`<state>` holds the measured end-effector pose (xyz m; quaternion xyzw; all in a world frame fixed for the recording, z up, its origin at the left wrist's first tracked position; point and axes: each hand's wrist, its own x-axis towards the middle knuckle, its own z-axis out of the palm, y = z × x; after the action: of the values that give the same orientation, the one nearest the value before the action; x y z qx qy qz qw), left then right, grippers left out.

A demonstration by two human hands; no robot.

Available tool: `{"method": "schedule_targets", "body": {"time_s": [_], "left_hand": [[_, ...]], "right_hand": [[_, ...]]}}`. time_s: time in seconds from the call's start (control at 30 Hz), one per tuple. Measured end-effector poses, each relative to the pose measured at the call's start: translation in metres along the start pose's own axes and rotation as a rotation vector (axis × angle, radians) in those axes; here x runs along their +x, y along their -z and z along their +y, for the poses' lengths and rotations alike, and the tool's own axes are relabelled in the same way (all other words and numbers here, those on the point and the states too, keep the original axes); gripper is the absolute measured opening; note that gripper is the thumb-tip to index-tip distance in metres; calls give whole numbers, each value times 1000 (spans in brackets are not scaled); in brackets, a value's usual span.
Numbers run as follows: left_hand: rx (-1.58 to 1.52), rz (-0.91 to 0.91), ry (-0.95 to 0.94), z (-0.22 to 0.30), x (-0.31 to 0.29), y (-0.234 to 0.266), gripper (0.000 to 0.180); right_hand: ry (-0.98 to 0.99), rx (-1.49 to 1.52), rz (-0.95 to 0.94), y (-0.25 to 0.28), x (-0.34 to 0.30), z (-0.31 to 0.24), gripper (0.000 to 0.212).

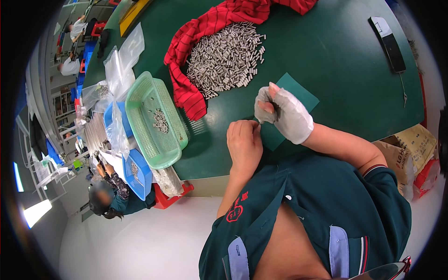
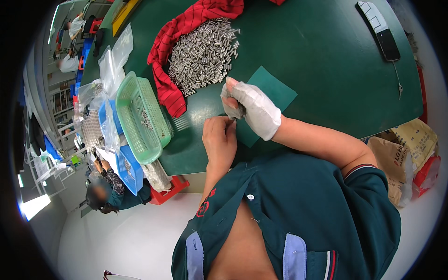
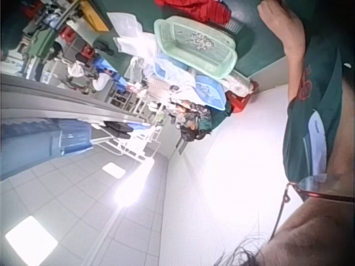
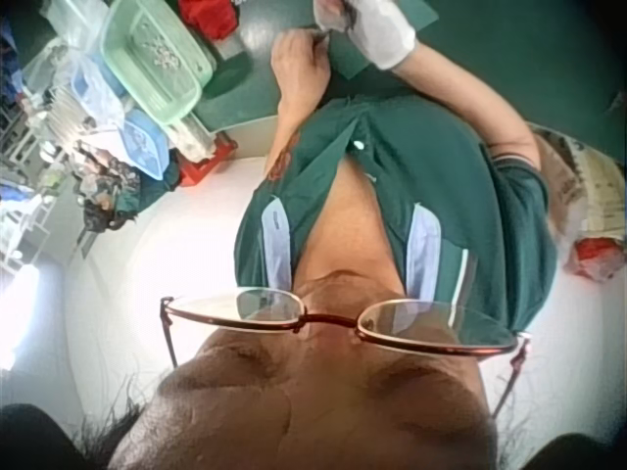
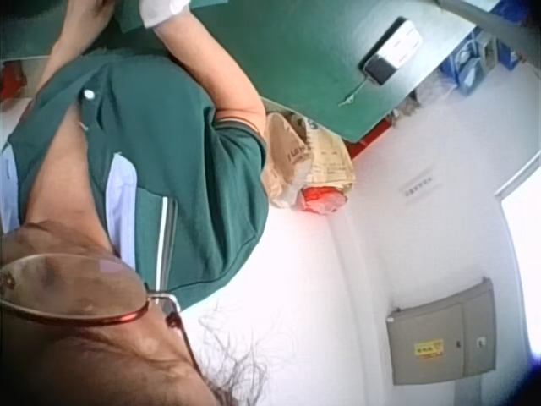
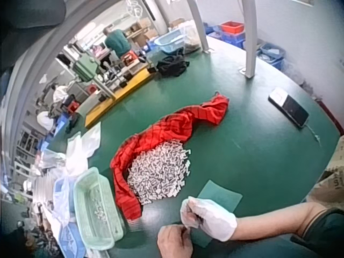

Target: The person picks up small metal components by hand from a pile on a green mat, then sorts them into a plastic tray.

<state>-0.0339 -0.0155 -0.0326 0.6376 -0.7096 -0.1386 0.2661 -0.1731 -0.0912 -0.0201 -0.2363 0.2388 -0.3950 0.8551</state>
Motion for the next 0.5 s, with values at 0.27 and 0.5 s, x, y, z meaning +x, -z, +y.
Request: {"method": "schedule_targets", "body": {"time_s": [0.27,0.5], "left_hand": [[-12,71,10,-2,-5,-7,13],[0,115,-5,0,-4,-11,14]], "right_hand": [[4,-101,7,1,-2,4,46],[66,-70,-37,5,-1,8,45]]}}
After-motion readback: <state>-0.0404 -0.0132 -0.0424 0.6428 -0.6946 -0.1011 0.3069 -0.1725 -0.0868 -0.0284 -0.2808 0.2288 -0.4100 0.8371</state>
